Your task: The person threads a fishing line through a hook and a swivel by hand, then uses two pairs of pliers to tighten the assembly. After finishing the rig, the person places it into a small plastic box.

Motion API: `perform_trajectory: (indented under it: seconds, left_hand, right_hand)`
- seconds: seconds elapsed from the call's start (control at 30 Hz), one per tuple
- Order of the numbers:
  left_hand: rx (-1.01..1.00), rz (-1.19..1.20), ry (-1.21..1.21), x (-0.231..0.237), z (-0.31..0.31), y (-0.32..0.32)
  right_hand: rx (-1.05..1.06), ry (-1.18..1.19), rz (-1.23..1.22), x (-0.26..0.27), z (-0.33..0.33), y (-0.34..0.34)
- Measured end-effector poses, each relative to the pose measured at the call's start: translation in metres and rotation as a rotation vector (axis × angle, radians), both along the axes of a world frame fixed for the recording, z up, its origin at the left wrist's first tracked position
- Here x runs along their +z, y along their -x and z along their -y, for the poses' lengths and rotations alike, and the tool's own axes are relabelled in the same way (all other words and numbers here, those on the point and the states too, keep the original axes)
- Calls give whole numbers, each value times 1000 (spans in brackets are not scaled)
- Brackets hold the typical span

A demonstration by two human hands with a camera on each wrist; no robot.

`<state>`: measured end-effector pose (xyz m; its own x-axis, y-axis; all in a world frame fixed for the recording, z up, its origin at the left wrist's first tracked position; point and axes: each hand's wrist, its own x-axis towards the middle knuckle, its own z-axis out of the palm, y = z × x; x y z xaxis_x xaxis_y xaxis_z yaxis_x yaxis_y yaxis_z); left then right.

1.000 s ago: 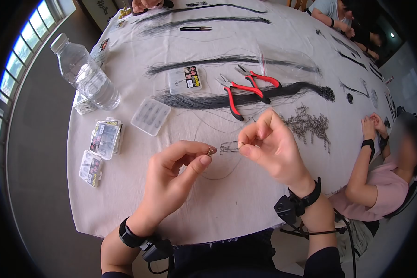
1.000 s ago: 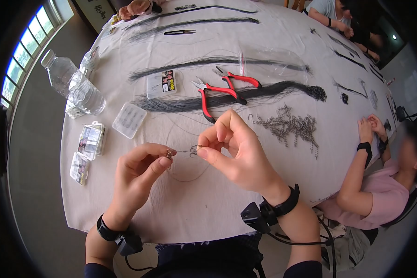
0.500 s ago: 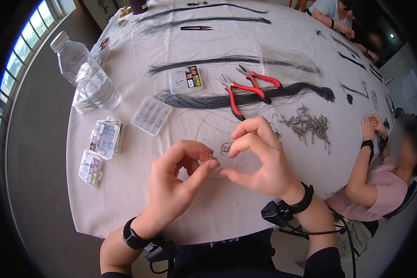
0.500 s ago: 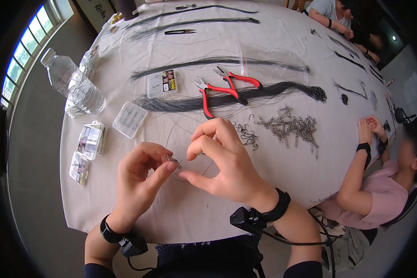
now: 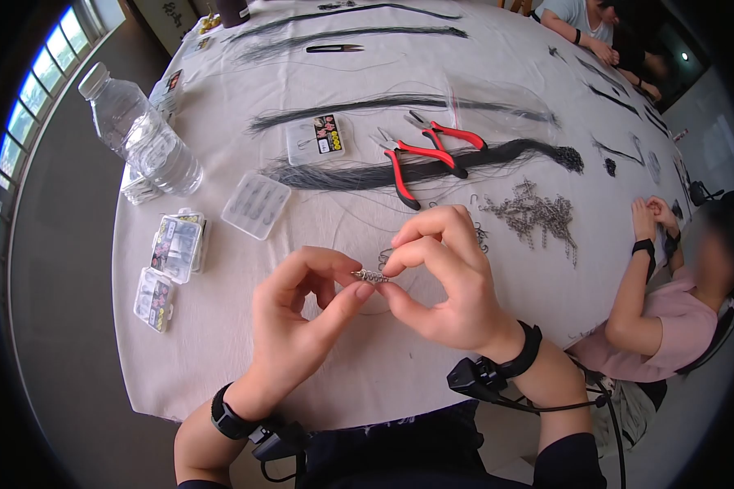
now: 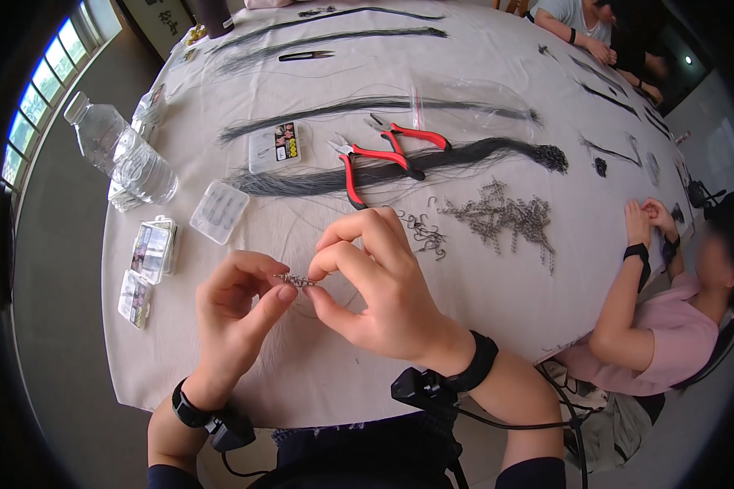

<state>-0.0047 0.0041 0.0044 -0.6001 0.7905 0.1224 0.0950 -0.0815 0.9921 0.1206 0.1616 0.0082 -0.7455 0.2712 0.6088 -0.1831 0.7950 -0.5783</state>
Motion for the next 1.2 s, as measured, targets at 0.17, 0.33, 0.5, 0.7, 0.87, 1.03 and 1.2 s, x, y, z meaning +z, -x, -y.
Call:
perform_trajectory:
  seconds: [0.17,0.33,0.5,0.7,0.87,1.03,1.2]
  left_hand:
    - [-15,-103,-84,-3,-2,6]
    - [46,-142,-83,-4,0,8]
    - [79,-145,10,-1,-1,6]
    - [95,-201,50,-6,0,6]
    - [73,-218,64,-8,1,7]
    - [54,-253,45,-5,0,6]
    - [25,-278,80,0,0,6]
  right_hand:
    - [68,72,26,3,-2,0]
    - [-8,29,192,9,-35,-8]
    - [6,-155,351,-4,-38,-9]
    - [-8,-189,244,3,-24,-4]
    - [37,-176,295,5,-24,-9]
    - [95,317,322,11,-19,-11]
    - [189,474,362,10,-20,-9]
